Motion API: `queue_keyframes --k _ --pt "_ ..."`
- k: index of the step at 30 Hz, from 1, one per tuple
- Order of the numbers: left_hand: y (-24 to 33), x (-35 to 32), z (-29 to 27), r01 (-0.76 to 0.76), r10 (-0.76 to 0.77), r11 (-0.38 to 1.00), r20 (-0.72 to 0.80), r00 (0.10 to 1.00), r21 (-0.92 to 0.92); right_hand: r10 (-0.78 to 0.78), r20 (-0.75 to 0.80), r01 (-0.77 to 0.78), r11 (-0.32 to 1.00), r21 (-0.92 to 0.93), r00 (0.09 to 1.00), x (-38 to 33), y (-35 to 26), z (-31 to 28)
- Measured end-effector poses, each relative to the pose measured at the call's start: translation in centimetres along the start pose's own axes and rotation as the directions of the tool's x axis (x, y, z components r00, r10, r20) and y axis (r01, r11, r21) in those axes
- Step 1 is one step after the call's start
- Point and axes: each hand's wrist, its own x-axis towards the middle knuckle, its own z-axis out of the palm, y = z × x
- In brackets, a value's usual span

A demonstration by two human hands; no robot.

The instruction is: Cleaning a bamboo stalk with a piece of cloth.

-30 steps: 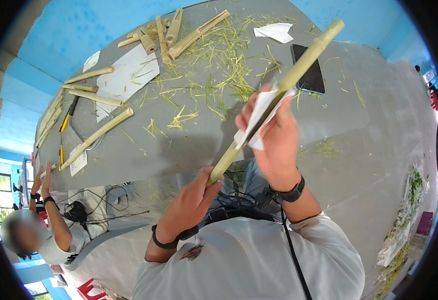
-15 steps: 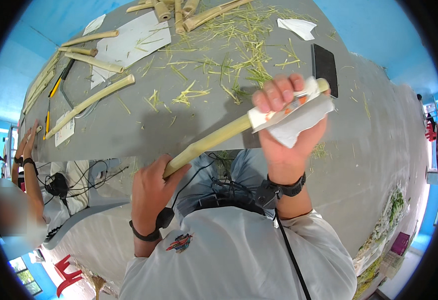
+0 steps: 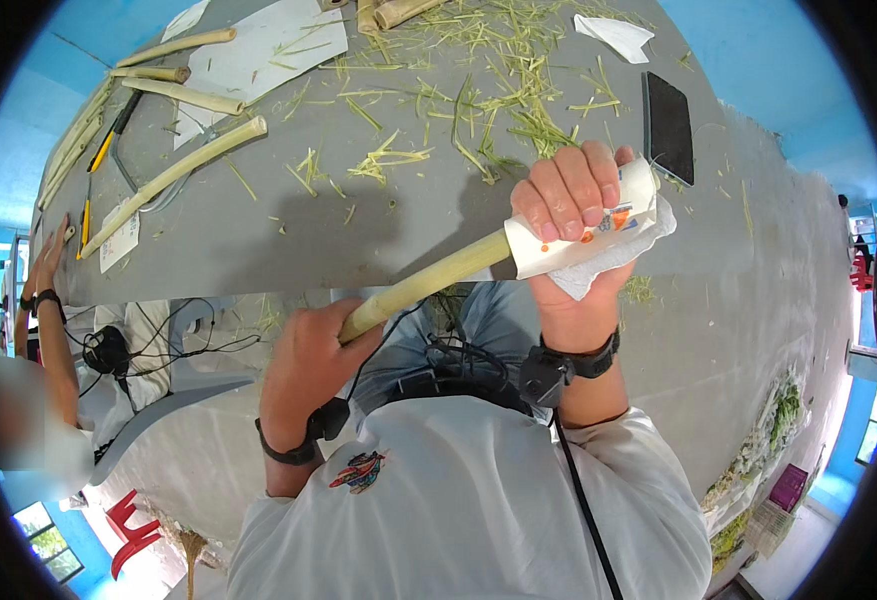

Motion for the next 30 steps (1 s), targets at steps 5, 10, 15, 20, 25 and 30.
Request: queue_keyframes --k 5,10,15,20,25,30 --pt "1.1 0.1 -0.9 -0.008 0.008 1.0 0.033 0.999 0.025 0.02 0.071 -0.017 0.999 -0.032 0.997 0.4 -3.1 -0.5" --pt "0.5 0.5 -0.9 -0.023 0.018 0.999 0.103 0.994 0.047 -0.055 -0.038 0.056 0.998 0.03 0.998 -0.6 -1.7 -0.6" --pt "0.7 0.8 -0.3 -0.023 0.019 0.996 0.055 0.998 0.088 -0.074 -0.032 0.074 0.997 0.03 0.997 -0.8 -1.4 -0.9" --pt "0.4 0.5 -0.8 0.005 -0.014 0.995 0.088 0.996 0.098 -0.023 -0.013 0.024 0.998 0.05 1.0 -0.7 -0.5 -1.4" --pt "0.2 0.3 -1.3 -0.003 -0.002 0.998 0.082 0.997 0.058 -0.031 0.001 0.03 0.997 0.074 1.0 -0.6 0.1 -0.9" --pt "0.3 0.5 -1.8 0.02 -0.028 0.998 0.127 0.991 0.061 -0.057 -0.033 0.059 0.996 0.06 0.998 -1.1 0.8 -0.8"
